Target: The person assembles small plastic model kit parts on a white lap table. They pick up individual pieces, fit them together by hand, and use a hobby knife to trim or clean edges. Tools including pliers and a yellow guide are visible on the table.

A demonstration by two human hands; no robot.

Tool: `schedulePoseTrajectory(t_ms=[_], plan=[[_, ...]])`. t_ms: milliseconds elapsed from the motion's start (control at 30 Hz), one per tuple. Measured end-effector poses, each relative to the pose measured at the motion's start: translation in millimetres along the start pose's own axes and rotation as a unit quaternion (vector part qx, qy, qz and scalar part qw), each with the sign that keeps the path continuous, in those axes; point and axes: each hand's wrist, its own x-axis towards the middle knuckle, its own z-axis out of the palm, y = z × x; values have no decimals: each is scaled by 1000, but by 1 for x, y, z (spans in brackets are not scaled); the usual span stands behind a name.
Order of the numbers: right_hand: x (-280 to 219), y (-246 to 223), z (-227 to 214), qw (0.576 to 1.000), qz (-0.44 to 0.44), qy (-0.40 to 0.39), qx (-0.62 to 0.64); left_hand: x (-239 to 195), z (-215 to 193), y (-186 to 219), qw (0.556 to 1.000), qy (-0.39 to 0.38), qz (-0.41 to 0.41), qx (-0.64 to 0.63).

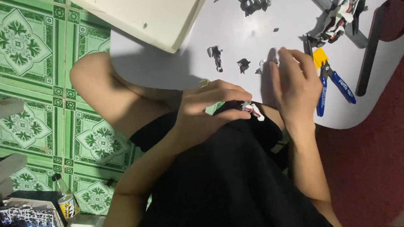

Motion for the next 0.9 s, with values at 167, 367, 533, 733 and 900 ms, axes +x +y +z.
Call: schedulePoseTrajectory(t_ms=[167,367,533,733,900], plan=[[-15,-35,-34,881,121,-141,434,0,-3,4,999,-16,12,28],[-44,-35,-3,706,220,-221,636,-18,-11,-8,992,-59,-40,104],[-53,-27,-8,761,228,-184,579,-26,-20,-8,988,44,-127,75],[-32,1,-23,969,137,-96,181,-17,-12,-5,986,21,-134,99],[-20,28,-7,999,45,-4,-18,-10,-1,-4,993,40,-108,1]])
